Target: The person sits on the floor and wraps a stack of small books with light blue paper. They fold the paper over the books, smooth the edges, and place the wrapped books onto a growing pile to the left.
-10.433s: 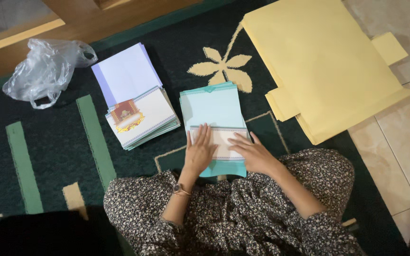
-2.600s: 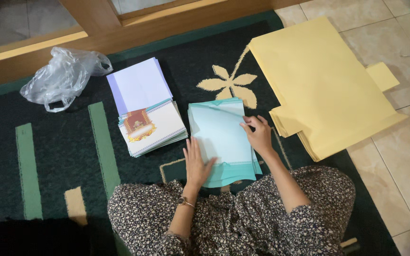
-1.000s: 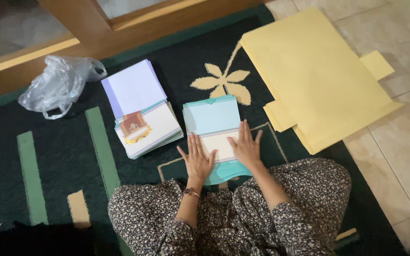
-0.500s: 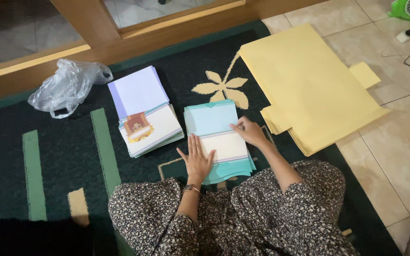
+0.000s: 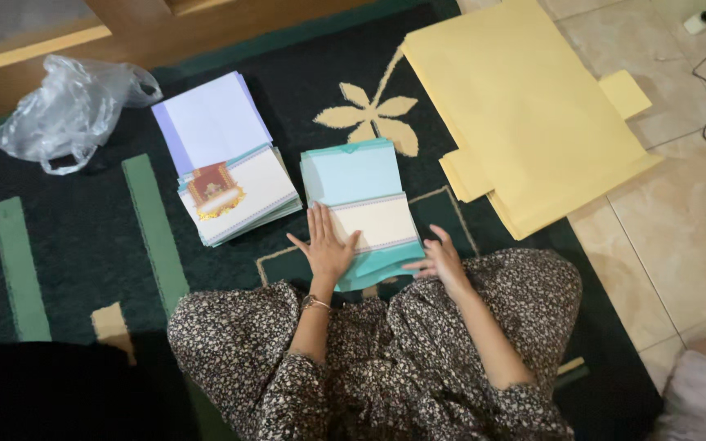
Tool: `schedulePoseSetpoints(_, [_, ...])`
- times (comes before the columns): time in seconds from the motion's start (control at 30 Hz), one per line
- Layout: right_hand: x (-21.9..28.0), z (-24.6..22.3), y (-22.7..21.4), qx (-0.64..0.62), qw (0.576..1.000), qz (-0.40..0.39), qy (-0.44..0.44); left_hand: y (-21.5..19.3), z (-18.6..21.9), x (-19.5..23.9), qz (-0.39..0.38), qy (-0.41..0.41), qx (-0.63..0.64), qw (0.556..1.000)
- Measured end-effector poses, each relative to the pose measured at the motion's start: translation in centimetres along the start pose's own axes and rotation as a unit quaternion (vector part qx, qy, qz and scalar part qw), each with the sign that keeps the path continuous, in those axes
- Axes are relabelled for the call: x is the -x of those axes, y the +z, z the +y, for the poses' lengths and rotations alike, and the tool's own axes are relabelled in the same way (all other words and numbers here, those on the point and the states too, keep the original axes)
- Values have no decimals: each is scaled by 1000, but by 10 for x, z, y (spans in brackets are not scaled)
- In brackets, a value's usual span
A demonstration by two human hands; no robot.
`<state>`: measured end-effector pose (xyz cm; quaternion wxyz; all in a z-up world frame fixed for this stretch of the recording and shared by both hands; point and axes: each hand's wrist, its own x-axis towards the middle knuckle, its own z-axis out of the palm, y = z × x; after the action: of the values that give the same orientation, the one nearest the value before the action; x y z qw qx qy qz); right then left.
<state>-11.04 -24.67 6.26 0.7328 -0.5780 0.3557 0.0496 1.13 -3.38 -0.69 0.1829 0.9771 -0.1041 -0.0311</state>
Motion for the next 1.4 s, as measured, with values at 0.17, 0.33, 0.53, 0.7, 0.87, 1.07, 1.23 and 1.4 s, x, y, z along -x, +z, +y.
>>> schedulePoseSetpoints(0.17, [7,-14,3,225,968,-52,-97,-7,4,-4,5,-13,11,1000])
schedulePoseSetpoints(0.33, [-10,-17,9,394,901,-45,-174,-22,14,-10,19,-33,-12,999])
schedulePoseSetpoints(0.53, [-34,-13,7,483,872,11,-82,-40,23,-6,1,-32,24,999])
schedulePoseSetpoints(0.7, [-45,-13,14,518,853,67,-22,-45,42,35,141,247,144,948])
schedulePoseSetpoints(0.87, [-23,-32,36,525,838,94,-111,-10,42,74,-55,235,4,970])
schedulePoseSetpoints(1.07, [1,-11,58,520,760,-147,-361,0,42,77,-120,220,-76,965])
schedulePoseSetpoints(1.23, [-28,21,44,624,652,-185,-388,-30,42,68,-206,203,-70,955])
schedulePoseSetpoints(1.4, [-43,23,42,606,712,-184,-302,-21,25,54,-209,224,-36,951])
